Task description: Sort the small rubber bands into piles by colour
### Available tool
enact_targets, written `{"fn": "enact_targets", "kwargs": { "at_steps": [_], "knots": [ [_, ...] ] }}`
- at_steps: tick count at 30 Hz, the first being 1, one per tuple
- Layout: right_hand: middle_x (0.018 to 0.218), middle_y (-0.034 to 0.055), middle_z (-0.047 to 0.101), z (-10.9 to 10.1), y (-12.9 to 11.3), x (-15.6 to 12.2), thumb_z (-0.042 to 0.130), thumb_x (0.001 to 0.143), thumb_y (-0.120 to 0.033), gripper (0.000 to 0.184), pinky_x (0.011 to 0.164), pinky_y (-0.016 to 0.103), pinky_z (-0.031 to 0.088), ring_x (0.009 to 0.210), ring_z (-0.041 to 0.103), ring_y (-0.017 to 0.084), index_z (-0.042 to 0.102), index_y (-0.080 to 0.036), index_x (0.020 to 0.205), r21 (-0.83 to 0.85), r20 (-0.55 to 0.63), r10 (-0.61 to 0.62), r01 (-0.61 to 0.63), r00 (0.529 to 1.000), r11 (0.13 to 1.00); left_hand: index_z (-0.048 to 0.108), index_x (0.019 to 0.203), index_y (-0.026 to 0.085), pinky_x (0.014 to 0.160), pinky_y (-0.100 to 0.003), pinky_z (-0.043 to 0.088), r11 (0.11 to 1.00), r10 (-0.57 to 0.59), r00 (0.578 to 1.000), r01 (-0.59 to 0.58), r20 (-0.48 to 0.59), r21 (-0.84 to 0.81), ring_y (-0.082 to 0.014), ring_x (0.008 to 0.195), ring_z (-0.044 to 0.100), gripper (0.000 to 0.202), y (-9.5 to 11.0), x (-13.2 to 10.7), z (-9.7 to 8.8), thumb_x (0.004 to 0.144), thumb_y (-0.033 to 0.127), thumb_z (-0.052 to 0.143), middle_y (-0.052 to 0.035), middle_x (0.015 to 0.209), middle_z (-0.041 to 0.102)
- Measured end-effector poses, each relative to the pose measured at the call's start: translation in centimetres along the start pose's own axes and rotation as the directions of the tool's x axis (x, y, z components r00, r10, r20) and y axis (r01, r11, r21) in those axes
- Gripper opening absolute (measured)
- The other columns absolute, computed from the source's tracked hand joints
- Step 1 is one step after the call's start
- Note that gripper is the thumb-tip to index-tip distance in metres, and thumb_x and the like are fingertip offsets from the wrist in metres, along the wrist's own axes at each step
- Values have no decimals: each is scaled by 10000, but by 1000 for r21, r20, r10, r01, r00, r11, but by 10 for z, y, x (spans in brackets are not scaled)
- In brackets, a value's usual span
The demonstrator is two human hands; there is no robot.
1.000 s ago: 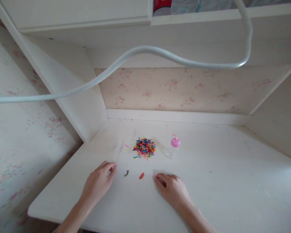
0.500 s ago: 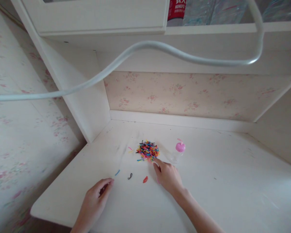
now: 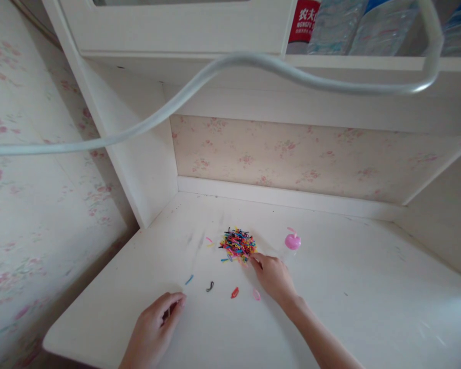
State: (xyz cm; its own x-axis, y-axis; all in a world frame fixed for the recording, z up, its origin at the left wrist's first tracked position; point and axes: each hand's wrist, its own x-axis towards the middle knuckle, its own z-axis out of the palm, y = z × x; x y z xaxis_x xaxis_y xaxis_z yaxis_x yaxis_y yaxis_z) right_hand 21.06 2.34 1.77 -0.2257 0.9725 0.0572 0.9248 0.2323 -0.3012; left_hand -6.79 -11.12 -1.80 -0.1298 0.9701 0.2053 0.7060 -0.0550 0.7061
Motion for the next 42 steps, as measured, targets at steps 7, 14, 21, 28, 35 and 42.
{"fn": "enact_targets", "kwargs": {
  "at_steps": [7, 14, 21, 28, 35, 42],
  "knots": [
    [753, 29, 702, -2, 15, -5, 399, 914, -338, 310, 601, 223, 345, 692, 644, 158, 695, -246, 911, 162, 34, 53, -58, 998, 985, 704, 971, 261, 635, -181, 536, 1000, 15, 1000, -15, -13, 8, -131, 672, 656, 266, -2, 0, 2, 868, 419, 516, -2, 805, 714],
    [717, 29, 692, -2, 18, 1, 393, 886, -327, 329, 579, 219, 342, 683, 629, 155, 690, -201, 819, 286, 31, 75, -81, 997, 955, 698, 994, 260, 640, -185, 536, 1000, 2, 1000, -3, 18, 22, -129, 671, 654, 271, -2, -1, 3, 874, 417, 512, -1, 821, 719],
    [634, 1, 655, -14, 42, -35, 359, 907, -426, 346, 539, 231, 342, 567, 588, 158, 656, -253, 869, 265, -75, 115, -92, 990, 960, 678, 993, 245, 615, -174, 525, 999, 28, 1000, -28, 12, 30, -125, 672, 654, 278, 9, -3, 4, 897, 412, 478, -11, 853, 721],
    [645, -5, 662, -3, 79, -92, 348, 905, -464, 350, 570, 250, 395, 607, 626, 177, 648, -284, 920, 200, -43, 287, -274, 957, 941, 591, 1196, 278, 626, -215, 536, 952, 155, 921, -236, 357, 196, -163, 683, 699, 337, 82, -18, 58, 884, 325, 473, -27, 901, 741],
    [759, -13, 721, 12, 71, -104, 323, 927, -449, 359, 672, 277, 444, 755, 644, 219, 646, -318, 1011, 85, -64, 266, -261, 962, 962, 435, 1375, 205, 739, -306, 540, 892, 76, 933, -221, 351, 394, -229, 962, 646, 512, 139, -2, 111, 873, 299, 477, -93, 1303, 569],
    [872, -1, 735, 15, 77, -105, 276, 954, -434, 387, 691, 292, 448, 742, 650, 220, 618, -276, 1043, 71, -61, 239, -234, 969, 970, 470, 1317, 246, 710, -286, 526, 887, 102, 938, -237, 332, 397, -199, 911, 638, 421, 141, 1, 118, 901, 302, 443, -60, 1168, 610]
  ]
}}
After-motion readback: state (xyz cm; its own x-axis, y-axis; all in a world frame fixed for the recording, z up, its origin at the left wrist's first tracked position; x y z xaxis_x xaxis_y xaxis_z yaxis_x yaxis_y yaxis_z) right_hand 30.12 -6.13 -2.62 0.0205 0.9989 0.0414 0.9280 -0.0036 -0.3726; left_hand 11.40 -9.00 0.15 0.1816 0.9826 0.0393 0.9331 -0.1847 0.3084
